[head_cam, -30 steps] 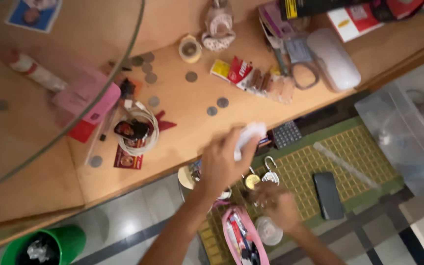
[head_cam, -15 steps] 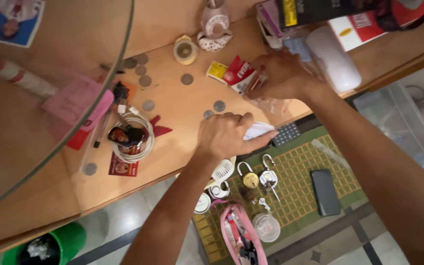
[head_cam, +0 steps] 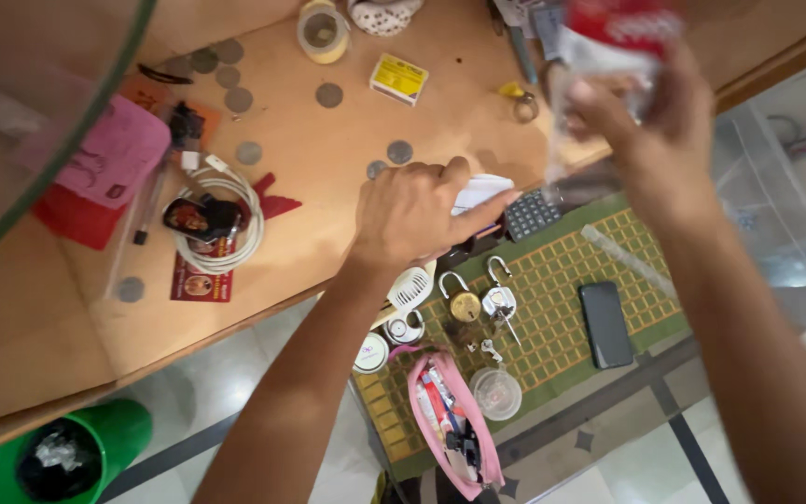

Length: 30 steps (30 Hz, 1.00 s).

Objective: The person organizes various small items on a cluttered table, including a book, keys, coins, and toiletries. They place items into a pink bag and a plastic container, wipe the table surface with a cloth, and arrange coins and other objects into a more orderly state.

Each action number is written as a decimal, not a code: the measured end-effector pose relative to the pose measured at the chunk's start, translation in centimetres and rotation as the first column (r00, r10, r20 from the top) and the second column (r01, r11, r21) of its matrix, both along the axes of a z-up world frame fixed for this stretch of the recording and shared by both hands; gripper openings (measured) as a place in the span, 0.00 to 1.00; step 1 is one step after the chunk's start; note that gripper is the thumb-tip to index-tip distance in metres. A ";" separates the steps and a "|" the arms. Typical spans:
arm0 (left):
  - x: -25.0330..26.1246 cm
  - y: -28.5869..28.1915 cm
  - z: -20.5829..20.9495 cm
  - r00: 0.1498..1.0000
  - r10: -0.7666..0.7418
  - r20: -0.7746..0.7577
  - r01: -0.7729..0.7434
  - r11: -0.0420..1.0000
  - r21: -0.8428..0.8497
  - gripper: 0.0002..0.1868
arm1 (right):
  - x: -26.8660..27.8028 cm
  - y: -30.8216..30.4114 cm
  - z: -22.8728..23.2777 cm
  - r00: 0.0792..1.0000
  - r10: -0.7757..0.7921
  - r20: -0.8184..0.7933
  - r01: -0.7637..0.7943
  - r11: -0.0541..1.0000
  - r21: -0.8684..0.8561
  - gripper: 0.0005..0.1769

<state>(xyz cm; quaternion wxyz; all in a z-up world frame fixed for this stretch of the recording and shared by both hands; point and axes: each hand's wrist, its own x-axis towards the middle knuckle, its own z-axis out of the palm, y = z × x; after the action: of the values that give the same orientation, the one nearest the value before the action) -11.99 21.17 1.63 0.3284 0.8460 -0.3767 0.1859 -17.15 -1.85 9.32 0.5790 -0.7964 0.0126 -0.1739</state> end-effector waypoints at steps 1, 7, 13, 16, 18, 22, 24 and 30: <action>0.1 -0.1 -0.1 1.000 0.012 0.009 -0.012 1.000 0.013 0.31 | -2.7 -0.2 -0.7 0.997 -0.065 -0.028 0.067 0.996 0.052 0.24; 0.2 -0.4 -0.6 0.998 0.060 0.037 -0.060 0.998 0.016 0.32 | -14.7 -2.0 -14.0 0.939 -0.050 -0.339 0.285 0.663 0.692 0.15; 0.6 -0.6 -0.9 0.997 0.052 0.062 -0.057 0.995 0.077 0.31 | -15.4 -3.4 -23.6 0.802 0.082 -0.592 0.443 0.583 0.681 0.28; 0.6 -0.9 -1.2 0.993 0.069 0.090 -0.076 0.994 0.076 0.29 | -14.1 -2.5 -24.8 0.822 0.102 -0.561 0.363 0.666 0.652 0.25; 0.6 -0.9 -1.2 0.991 0.077 0.108 -0.085 0.994 0.072 0.29 | -13.8 -1.0 -24.6 0.810 0.147 -0.568 0.337 0.676 0.655 0.23; 0.6 -1.0 -1.0 0.992 0.066 0.109 -0.073 0.996 0.058 0.28 | -12.7 1.8 -23.5 0.790 0.263 -0.554 0.336 0.570 0.750 0.23; 0.6 -0.9 -1.0 0.993 0.062 0.105 -0.068 0.996 0.057 0.28 | -12.2 2.5 -23.2 0.777 0.221 -0.590 0.409 0.536 0.739 0.23; 0.7 -0.7 -0.8 0.997 0.032 0.076 -0.036 0.998 0.043 0.28 | -12.2 -0.9 -26.9 0.814 0.210 -0.542 0.329 0.601 0.728 0.31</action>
<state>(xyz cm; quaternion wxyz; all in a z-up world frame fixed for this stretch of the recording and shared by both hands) -11.31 20.44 0.82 0.2919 0.8517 -0.3784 0.2149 -29.37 -2.73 -17.63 0.8321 -0.4649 0.2917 0.0802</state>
